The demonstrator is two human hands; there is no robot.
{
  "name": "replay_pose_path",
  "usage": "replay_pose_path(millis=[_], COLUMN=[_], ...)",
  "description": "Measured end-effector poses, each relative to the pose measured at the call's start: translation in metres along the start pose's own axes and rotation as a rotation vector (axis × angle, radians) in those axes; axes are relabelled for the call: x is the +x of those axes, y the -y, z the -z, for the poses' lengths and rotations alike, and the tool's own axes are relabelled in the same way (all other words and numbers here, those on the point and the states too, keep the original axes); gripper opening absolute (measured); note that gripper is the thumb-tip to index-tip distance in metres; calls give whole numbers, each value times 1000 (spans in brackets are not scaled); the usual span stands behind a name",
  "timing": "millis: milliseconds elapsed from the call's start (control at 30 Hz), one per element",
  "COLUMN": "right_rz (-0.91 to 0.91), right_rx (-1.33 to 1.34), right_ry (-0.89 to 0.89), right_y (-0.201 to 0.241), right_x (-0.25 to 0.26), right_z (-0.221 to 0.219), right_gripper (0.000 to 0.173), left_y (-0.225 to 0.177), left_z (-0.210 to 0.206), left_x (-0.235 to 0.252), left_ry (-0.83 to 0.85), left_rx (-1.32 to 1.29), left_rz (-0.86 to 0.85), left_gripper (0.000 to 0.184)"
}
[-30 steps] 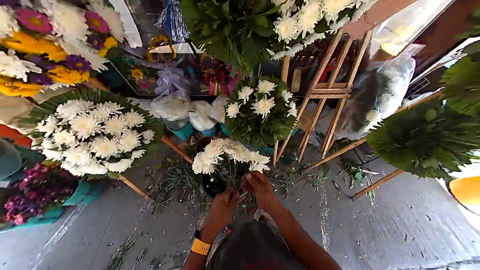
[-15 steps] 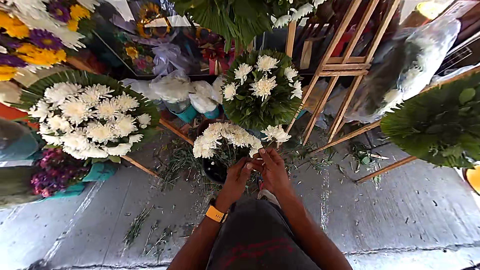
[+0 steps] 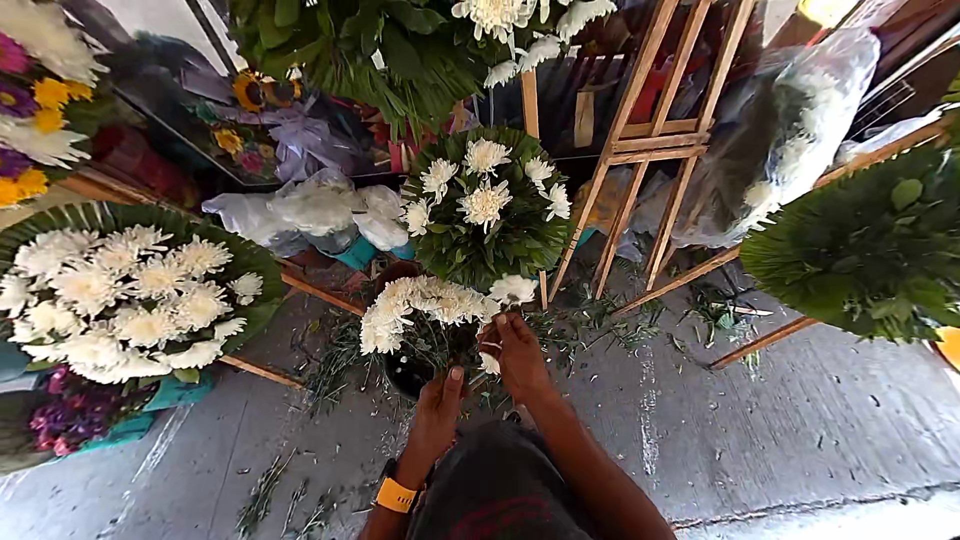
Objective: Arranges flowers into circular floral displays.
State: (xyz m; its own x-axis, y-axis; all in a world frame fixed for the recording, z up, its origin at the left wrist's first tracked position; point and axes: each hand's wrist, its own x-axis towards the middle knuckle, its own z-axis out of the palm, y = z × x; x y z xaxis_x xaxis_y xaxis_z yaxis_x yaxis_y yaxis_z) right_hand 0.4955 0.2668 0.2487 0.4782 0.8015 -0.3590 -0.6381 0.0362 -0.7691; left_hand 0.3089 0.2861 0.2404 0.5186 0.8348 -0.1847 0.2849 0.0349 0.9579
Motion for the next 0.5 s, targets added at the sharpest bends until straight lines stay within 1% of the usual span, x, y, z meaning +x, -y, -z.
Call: replay_pose_path(millis=[67,133,167,200,233,300,333,400,467,500], right_rz=[190,422,528,605,653,676,692,669,509,405], right_rx=[7,-62,-113,-148,-166,-250,-351,-667,-894,-960], right_ry=[-159,-205,-208,-227,-270,-371,-429,-500,-469,-434], right_y=[25,52,62,68,72,77,80,85,86,86], right_x=[44,89,109,129,149,177,188,202,220,232], right_z=[18,42,52,58,59,51,43,30,25,24], right_gripper=[19,18,23,30,32,34,33,36,38,39], left_y=[6,18,23,28,31,34,33,32,30,29], left_z=[14,28,33,37,38,39,38,36,33,31], left_x=[-11,-20,-25,-29,-32,-38,-39,-44,-49,-52], left_ry=[-15,-45,-72,-108,-141,-198,-212,-230,-244,-254], left_rx=[20,18,9,0,-7,-29,-36,-52,-55,-53], left_rz=[60,109,130,151,166,179,188,220,250,268], left_gripper=[56,52,49,46,44,42,43,43,43,43])
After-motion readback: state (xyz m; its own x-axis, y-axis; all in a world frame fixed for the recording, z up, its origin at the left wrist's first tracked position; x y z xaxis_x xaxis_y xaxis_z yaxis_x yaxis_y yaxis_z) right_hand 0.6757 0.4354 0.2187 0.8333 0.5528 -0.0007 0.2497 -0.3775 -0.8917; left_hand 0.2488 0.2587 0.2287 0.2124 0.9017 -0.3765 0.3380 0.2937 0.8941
